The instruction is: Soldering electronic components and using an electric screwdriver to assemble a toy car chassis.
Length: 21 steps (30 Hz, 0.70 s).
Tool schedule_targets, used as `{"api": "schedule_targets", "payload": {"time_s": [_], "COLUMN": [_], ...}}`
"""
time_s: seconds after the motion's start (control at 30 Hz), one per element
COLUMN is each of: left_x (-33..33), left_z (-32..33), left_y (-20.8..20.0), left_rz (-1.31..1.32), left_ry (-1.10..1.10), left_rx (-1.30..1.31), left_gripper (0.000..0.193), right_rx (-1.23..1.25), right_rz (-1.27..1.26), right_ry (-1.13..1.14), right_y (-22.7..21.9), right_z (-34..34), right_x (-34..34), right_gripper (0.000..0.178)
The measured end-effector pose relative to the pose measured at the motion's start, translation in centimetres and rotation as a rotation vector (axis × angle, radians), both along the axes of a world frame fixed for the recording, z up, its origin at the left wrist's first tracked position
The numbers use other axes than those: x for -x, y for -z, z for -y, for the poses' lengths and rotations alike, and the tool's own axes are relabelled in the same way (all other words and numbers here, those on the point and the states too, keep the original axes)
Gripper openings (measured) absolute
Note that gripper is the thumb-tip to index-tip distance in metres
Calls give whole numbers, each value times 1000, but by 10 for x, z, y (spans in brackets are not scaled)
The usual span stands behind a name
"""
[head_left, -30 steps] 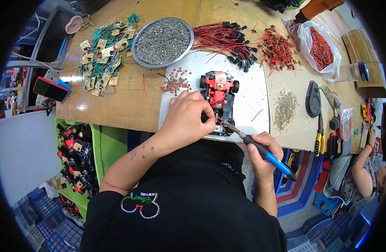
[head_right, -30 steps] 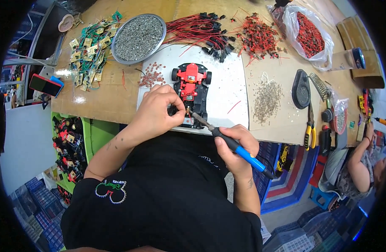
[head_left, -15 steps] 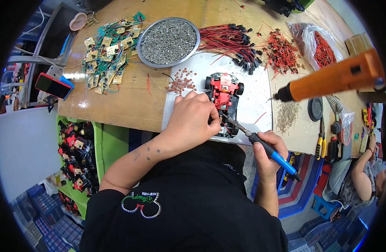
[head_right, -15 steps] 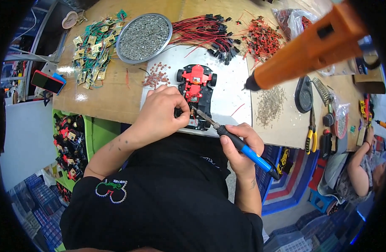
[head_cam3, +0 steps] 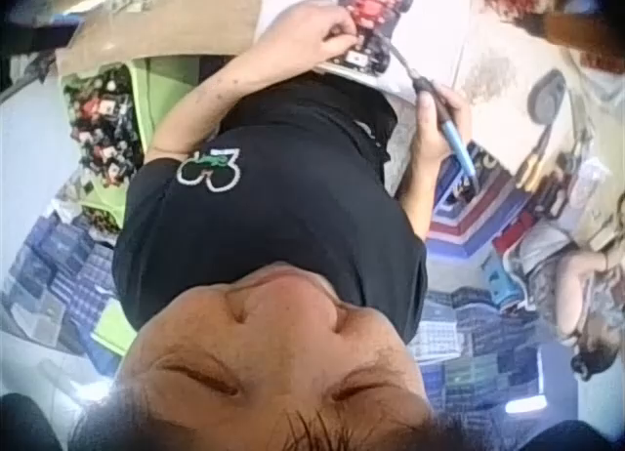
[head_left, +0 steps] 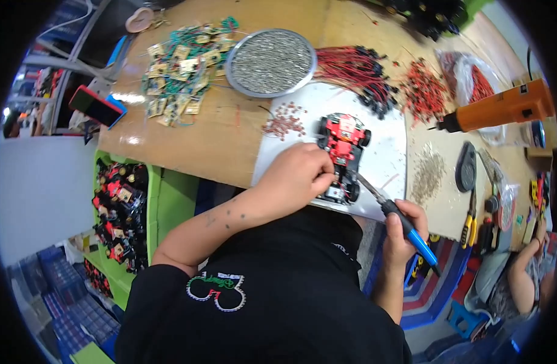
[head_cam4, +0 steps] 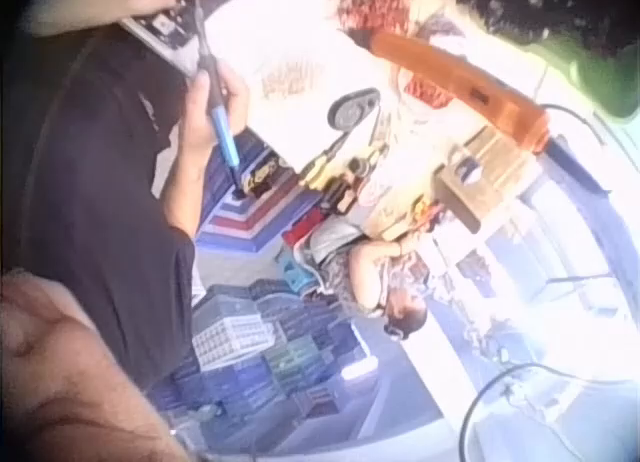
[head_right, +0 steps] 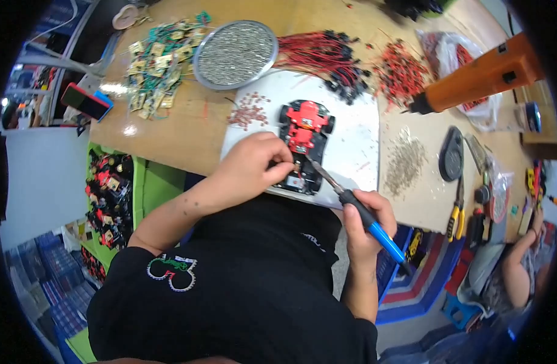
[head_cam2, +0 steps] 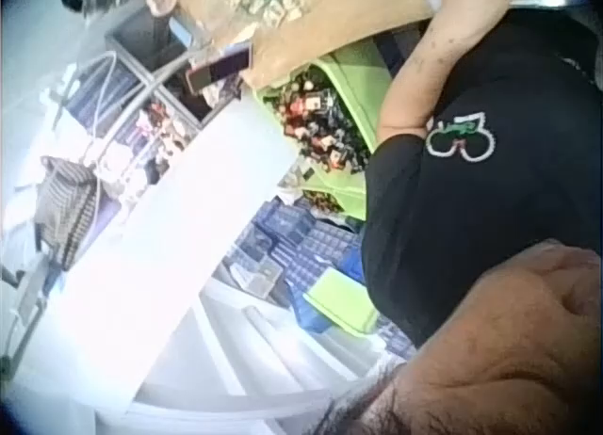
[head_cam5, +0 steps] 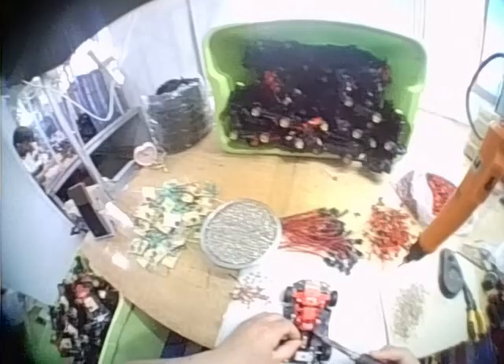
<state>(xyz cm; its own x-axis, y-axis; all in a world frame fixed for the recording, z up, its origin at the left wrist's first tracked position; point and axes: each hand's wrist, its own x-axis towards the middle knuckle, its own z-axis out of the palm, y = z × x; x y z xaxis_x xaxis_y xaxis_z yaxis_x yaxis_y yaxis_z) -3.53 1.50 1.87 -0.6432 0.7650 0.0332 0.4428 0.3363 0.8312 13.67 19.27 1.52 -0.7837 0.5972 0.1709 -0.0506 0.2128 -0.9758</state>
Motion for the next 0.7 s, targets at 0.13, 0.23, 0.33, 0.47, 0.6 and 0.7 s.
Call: {"api": "schedule_targets", "payload": {"time_s": [0.13,0.23,0.33,0.47,0.6,0.7], "left_x": [-1,5,26,75,89,92], "left_z": [-2,7,33,97,143,144], "left_y": [11,8,10,-3,17,20], "left_rz": [-97,-29,-137,-632,-646,-718], "left_ry": [59,30,-210,-547,-630,-756], "left_rx": [-39,-14,-31,167,472,551], "left_gripper": [10,8,9,13,14,13], "right_rx": [65,74,-18,-93,-38,-60], "right_rz": [-38,-140,-179,-132,-94,-75], "right_ry": [49,-65,-95,-96,-121,-153], "right_y": [5,-9,-17,-16,-19,-21], "right_z": [4,11,15,12,22,29], "right_x": [10,33,42,45,51,57], "right_gripper": [38,43,41,33,28,27]}}
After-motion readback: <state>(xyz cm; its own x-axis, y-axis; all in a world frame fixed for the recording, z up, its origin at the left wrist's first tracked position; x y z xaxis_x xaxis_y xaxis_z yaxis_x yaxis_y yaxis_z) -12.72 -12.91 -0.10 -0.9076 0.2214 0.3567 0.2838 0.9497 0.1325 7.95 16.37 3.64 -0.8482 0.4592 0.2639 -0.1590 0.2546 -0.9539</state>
